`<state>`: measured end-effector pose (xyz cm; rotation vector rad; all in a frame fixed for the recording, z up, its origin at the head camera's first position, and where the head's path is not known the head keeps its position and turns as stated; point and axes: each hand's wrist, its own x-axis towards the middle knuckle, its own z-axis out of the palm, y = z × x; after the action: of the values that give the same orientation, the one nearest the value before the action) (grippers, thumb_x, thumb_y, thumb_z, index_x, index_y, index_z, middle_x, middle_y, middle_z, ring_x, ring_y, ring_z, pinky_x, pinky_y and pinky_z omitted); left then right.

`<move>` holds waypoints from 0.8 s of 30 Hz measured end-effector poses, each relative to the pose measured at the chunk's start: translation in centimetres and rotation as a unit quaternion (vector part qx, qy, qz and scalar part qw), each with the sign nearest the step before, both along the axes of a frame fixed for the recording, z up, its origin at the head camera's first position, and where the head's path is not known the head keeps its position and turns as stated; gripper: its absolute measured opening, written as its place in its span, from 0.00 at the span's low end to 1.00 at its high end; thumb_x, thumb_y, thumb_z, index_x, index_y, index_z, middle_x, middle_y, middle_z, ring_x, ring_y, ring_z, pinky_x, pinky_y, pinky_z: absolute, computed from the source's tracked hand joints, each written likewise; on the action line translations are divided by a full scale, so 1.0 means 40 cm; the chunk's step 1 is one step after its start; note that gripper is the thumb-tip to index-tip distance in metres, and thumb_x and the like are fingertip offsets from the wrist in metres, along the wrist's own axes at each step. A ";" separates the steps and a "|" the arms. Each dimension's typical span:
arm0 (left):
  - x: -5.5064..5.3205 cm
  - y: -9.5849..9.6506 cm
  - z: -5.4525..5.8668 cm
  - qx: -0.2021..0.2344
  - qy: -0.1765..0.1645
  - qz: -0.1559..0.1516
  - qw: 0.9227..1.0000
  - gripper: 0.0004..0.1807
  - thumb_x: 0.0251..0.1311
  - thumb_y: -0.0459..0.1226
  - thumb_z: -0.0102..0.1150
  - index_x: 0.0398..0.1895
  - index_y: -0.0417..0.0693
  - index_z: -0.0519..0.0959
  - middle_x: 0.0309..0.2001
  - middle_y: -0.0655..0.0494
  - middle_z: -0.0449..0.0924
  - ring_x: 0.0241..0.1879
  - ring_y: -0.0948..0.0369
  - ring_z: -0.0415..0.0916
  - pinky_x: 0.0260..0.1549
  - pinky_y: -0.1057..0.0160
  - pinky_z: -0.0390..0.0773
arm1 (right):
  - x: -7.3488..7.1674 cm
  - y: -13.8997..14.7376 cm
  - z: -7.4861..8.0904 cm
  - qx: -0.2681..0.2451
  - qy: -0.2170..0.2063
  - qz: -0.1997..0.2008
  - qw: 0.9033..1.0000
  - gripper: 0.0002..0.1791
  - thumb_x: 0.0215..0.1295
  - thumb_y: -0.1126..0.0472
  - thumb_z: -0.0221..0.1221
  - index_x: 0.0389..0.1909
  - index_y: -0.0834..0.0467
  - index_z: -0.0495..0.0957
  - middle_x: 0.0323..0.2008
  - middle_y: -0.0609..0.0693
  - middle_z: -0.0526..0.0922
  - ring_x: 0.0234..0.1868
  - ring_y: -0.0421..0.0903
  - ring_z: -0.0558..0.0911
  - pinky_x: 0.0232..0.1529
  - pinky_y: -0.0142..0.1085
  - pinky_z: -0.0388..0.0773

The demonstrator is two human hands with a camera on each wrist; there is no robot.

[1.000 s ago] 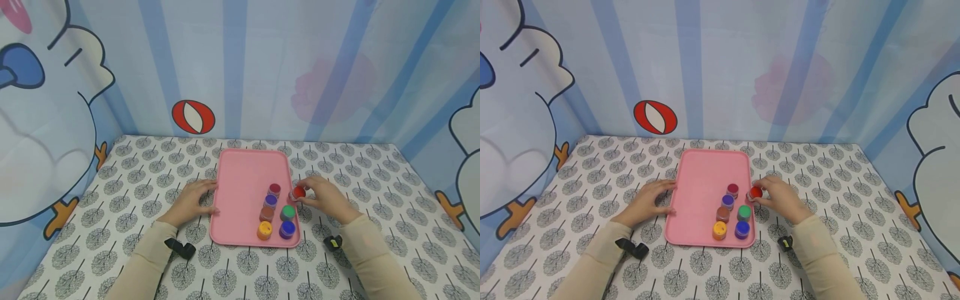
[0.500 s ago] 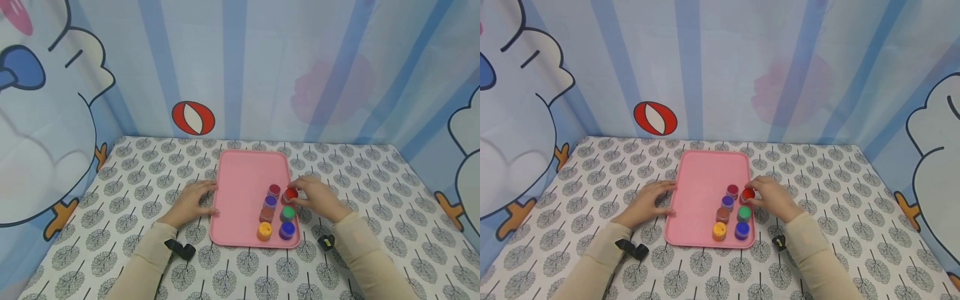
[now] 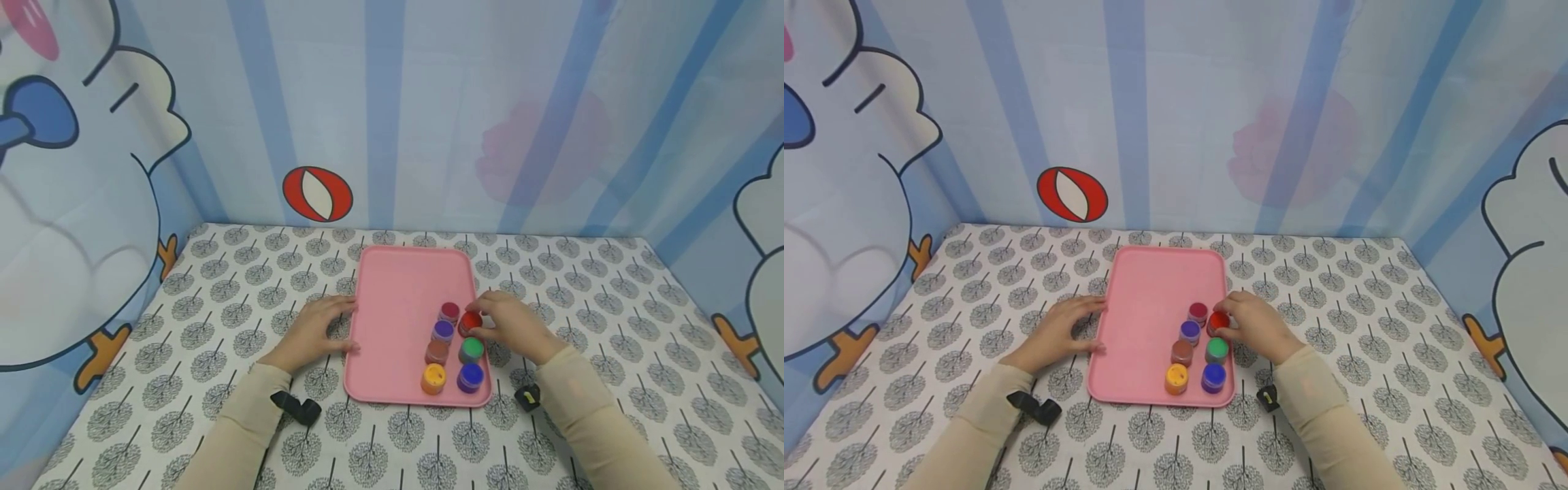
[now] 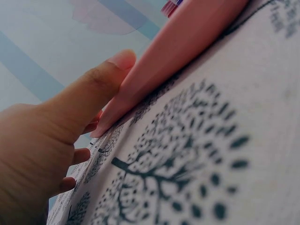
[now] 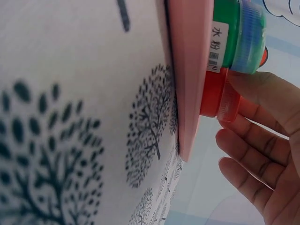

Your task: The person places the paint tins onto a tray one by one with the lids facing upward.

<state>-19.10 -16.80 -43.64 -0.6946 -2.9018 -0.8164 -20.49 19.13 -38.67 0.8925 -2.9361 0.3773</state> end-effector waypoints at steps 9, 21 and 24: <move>-0.004 0.001 -0.007 -0.003 0.006 -0.003 1.000 0.44 0.45 0.56 0.70 0.66 0.50 0.69 0.70 0.54 0.65 0.71 0.48 0.60 0.72 0.40 0.54 | 0.000 -0.001 -0.005 0.002 -0.004 -0.007 1.000 0.20 0.54 0.54 0.68 0.47 0.58 0.81 0.47 0.54 0.84 0.49 0.51 0.81 0.53 0.47 0.81; -0.014 0.005 -0.007 -0.004 0.012 -0.012 1.000 0.45 0.45 0.57 0.69 0.67 0.50 0.68 0.71 0.54 0.65 0.71 0.47 0.59 0.72 0.40 0.53 | 0.011 0.026 -0.008 -0.039 -0.028 -0.039 0.998 0.27 0.56 0.52 0.67 0.56 0.58 0.77 0.45 0.53 0.83 0.47 0.51 0.81 0.50 0.50 0.81; -0.017 0.001 -0.005 -0.009 0.019 -0.015 1.000 0.45 0.45 0.57 0.69 0.67 0.49 0.69 0.70 0.53 0.65 0.70 0.47 0.60 0.72 0.40 0.54 | 0.013 0.027 -0.007 -0.049 -0.027 -0.039 0.998 0.26 0.56 0.53 0.67 0.55 0.58 0.77 0.45 0.53 0.83 0.46 0.51 0.81 0.48 0.49 0.82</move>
<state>-19.76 -16.78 -43.85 -0.7481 -2.8748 -0.7733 -19.97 20.20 -38.95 0.7660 -2.9602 0.5443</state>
